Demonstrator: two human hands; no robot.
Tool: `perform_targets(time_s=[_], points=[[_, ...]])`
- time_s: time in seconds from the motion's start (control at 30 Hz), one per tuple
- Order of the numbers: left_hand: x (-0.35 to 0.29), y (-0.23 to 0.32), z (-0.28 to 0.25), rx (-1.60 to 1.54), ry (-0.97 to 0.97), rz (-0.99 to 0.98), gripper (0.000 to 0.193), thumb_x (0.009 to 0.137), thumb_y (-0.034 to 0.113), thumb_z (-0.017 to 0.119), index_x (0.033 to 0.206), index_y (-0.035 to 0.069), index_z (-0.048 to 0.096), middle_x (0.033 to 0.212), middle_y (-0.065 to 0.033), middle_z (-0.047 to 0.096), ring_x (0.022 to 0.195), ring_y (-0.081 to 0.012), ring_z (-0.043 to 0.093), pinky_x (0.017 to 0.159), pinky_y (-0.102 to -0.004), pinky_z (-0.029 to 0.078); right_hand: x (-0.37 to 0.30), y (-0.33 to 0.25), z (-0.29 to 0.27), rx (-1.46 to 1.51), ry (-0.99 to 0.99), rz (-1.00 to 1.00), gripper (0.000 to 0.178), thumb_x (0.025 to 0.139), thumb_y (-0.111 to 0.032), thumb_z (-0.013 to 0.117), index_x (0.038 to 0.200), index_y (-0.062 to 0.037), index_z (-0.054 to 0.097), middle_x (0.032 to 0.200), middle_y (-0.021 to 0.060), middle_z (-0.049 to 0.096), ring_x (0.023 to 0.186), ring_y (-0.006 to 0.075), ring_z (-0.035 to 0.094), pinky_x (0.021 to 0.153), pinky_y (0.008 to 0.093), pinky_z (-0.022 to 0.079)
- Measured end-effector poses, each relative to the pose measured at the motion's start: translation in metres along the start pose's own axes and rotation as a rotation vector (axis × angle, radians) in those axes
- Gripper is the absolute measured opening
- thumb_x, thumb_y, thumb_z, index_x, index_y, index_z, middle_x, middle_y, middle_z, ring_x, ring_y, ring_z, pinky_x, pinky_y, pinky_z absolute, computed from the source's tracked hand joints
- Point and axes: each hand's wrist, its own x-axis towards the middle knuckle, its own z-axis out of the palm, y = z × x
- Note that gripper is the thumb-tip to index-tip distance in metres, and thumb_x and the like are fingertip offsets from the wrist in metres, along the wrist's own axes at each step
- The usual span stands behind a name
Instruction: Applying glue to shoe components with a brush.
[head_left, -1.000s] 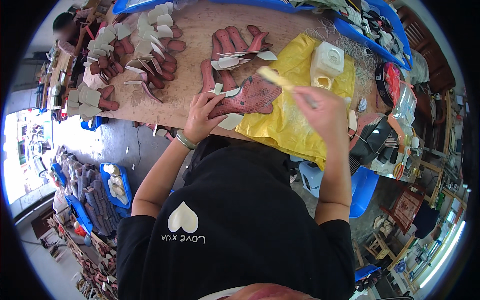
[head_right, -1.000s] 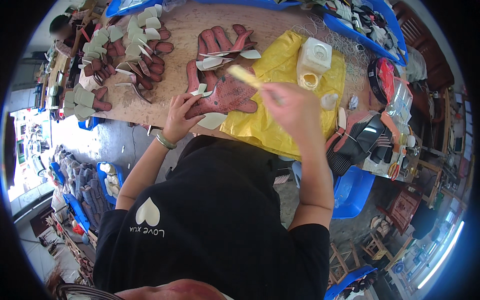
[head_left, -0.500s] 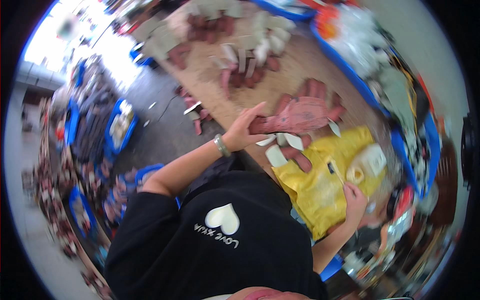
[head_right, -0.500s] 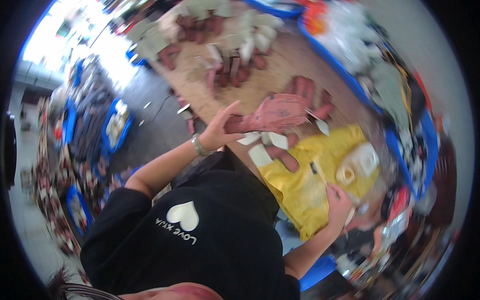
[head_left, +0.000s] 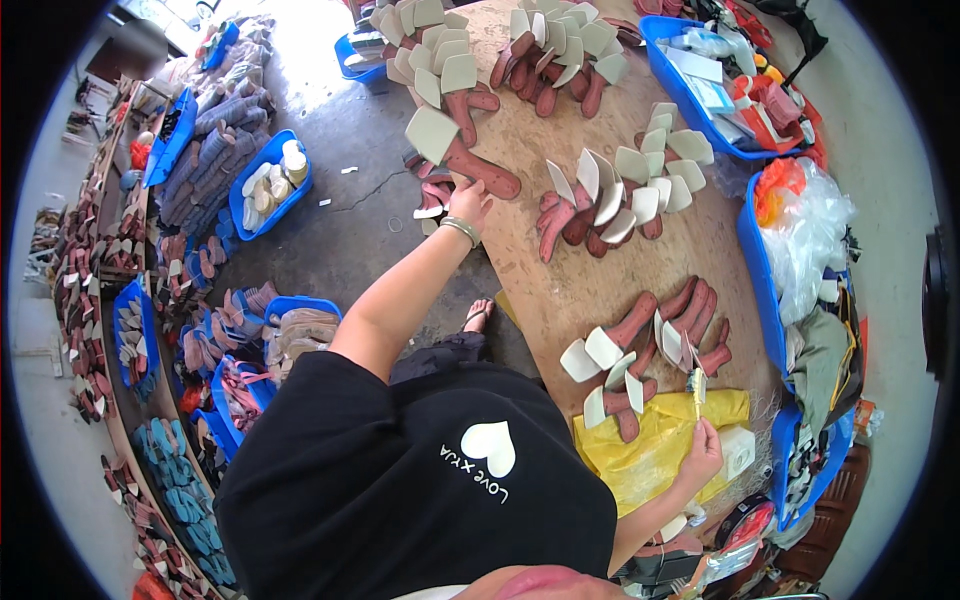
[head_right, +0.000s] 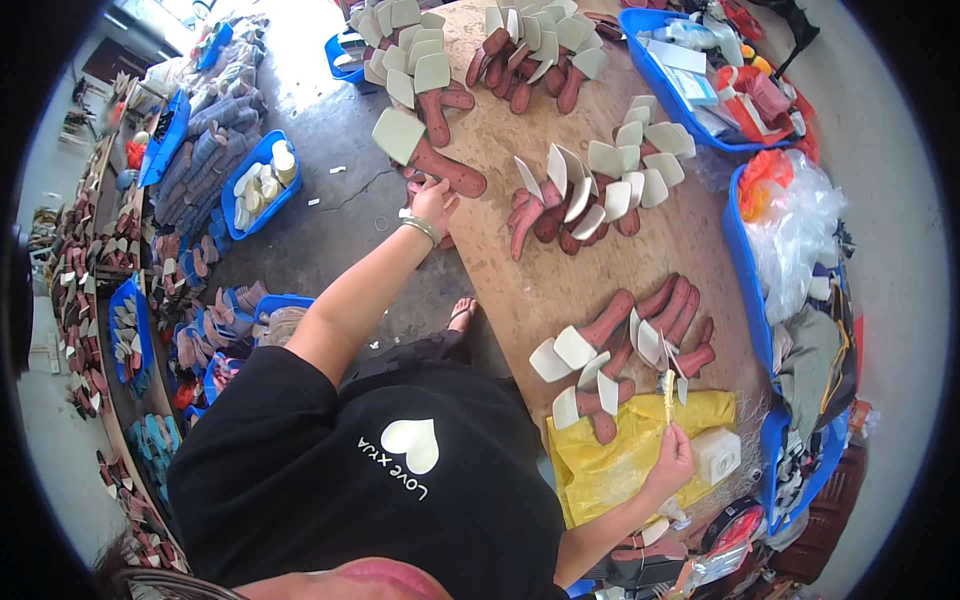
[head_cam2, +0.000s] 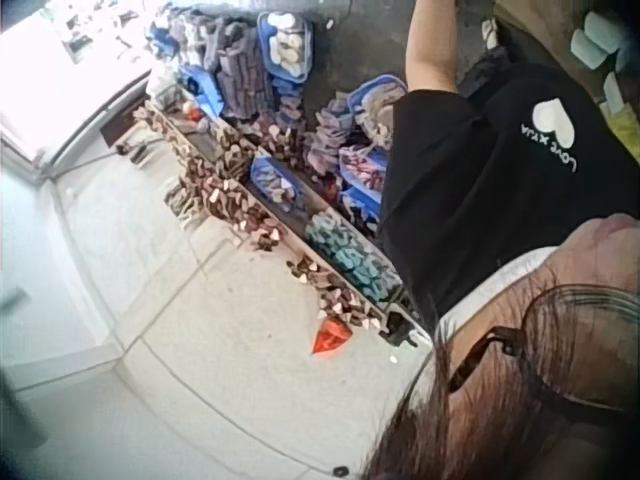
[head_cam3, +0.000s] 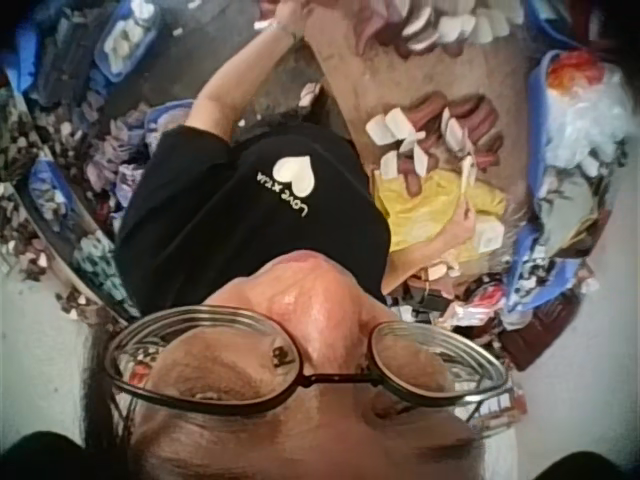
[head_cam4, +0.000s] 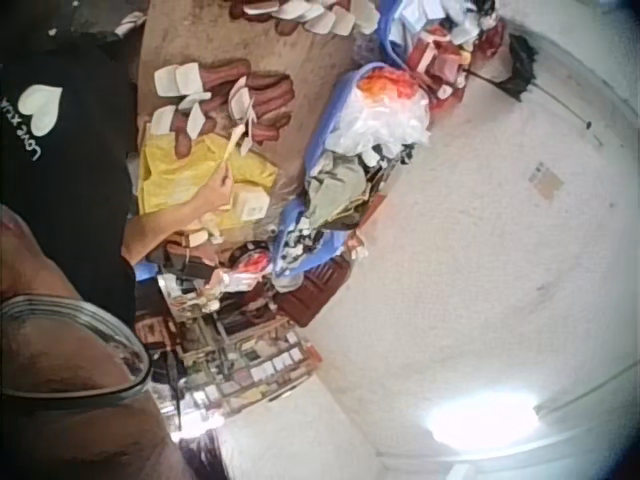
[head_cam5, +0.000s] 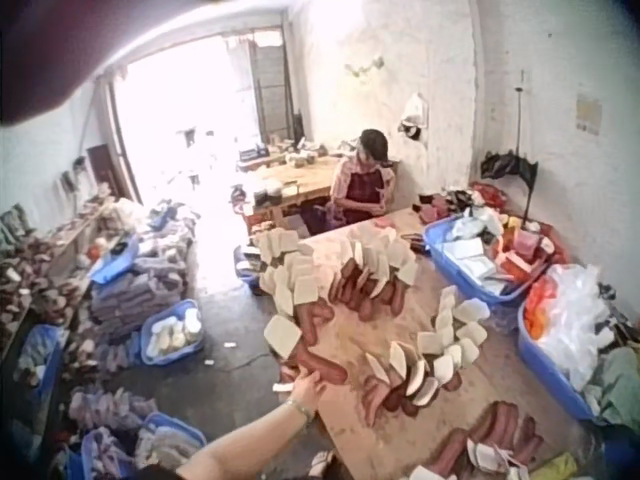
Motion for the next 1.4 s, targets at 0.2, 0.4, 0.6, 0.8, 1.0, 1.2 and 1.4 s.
perform_targets(time_s=[0.2, 0.4, 0.6, 0.8, 1.0, 1.2, 1.4], points=[[0.13, -0.001, 0.007, -0.258, 0.158, 0.094, 0.026, 0.091, 0.005, 0.058, 0.115, 0.004, 0.049, 0.101, -0.0063, 0.056, 0.085, -0.0199, 0.057, 0.075, -0.0364, 0.051, -0.013, -0.041, 0.033, -0.171, 0.045, 0.029, 0.024, 0.089, -0.014, 0.063, 0.102, 0.0046, 0.067, 0.09, 0.0054, 0.066, 0.083, 0.0117, 0.058, 0.077, 0.0243, 0.045], [0.225, -0.005, 0.004, -0.139, 0.356, 0.134, 0.025, 0.088, 0.0, 0.059, 0.111, 0.002, 0.049, 0.092, -0.0094, 0.057, 0.073, -0.0209, 0.057, 0.069, -0.0363, 0.055, -0.026, -0.046, 0.045, -0.172, 0.139, 0.126, 0.025, 0.089, -0.015, 0.061, 0.103, 0.0044, 0.067, 0.094, 0.0097, 0.069, 0.085, 0.0154, 0.06, 0.08, 0.0273, 0.047], [0.25, -0.018, -0.002, 0.039, 0.439, -0.029, 0.016, 0.086, 0.011, 0.068, 0.092, 0.007, 0.054, 0.071, -0.0071, 0.058, 0.059, -0.0194, 0.056, 0.055, -0.0349, 0.053, -0.05, -0.057, 0.042, -0.373, 0.253, 0.193, 0.027, 0.09, -0.017, 0.061, 0.105, 0.0046, 0.066, 0.098, 0.0112, 0.069, 0.089, 0.0167, 0.062, 0.083, 0.0287, 0.047], [0.21, -0.001, -0.002, 0.359, 0.171, -0.026, 0.02, 0.087, 0.022, 0.068, 0.084, 0.007, 0.055, 0.066, -0.0026, 0.053, 0.054, -0.0149, 0.051, 0.048, -0.0276, 0.045, -0.046, -0.035, 0.049, -0.183, 0.382, 0.292, 0.029, 0.089, -0.02, 0.063, 0.108, 0.0029, 0.066, 0.093, 0.0071, 0.068, 0.083, 0.0131, 0.059, 0.077, 0.0245, 0.045], [0.005, -0.02, 0.058, 0.641, -0.554, 0.334, 0.015, 0.091, 0.015, 0.061, 0.097, 0.001, 0.059, 0.086, -0.0018, 0.058, 0.07, -0.0069, 0.05, 0.059, -0.0216, 0.042, -0.059, -0.022, 0.045, 0.125, 0.511, 0.404, 0.022, 0.086, -0.018, 0.069, 0.103, -0.0052, 0.071, 0.072, -0.0067, 0.058, 0.049, -0.0011, 0.032, 0.043, 0.0181, 0.021], [-0.094, -0.12, 0.158, 0.908, -1.416, 0.651, 0.02, 0.087, 0.005, 0.057, 0.106, 0.006, 0.06, 0.094, -0.0128, 0.062, 0.086, -0.0269, 0.062, 0.075, -0.0355, 0.05, -0.08, -0.008, 0.037, 0.181, 0.536, 0.38, 0.021, 0.086, -0.018, 0.068, 0.102, -0.0036, 0.071, 0.074, -0.0069, 0.059, 0.051, -0.0007, 0.036, 0.045, 0.0173, 0.025], [-0.106, -0.243, 0.259, 1.377, -1.874, 1.249, 0.037, 0.085, 0.009, 0.051, 0.121, 0.013, 0.055, 0.119, -0.0058, 0.059, 0.111, -0.0251, 0.054, 0.093, -0.0395, 0.044, -0.141, 0.033, 0.004, 0.169, 0.607, 0.534, 0.021, 0.086, -0.016, 0.068, 0.101, -0.0019, 0.071, 0.08, -0.0034, 0.062, 0.064, 0.0023, 0.048, 0.057, 0.0174, 0.037]])
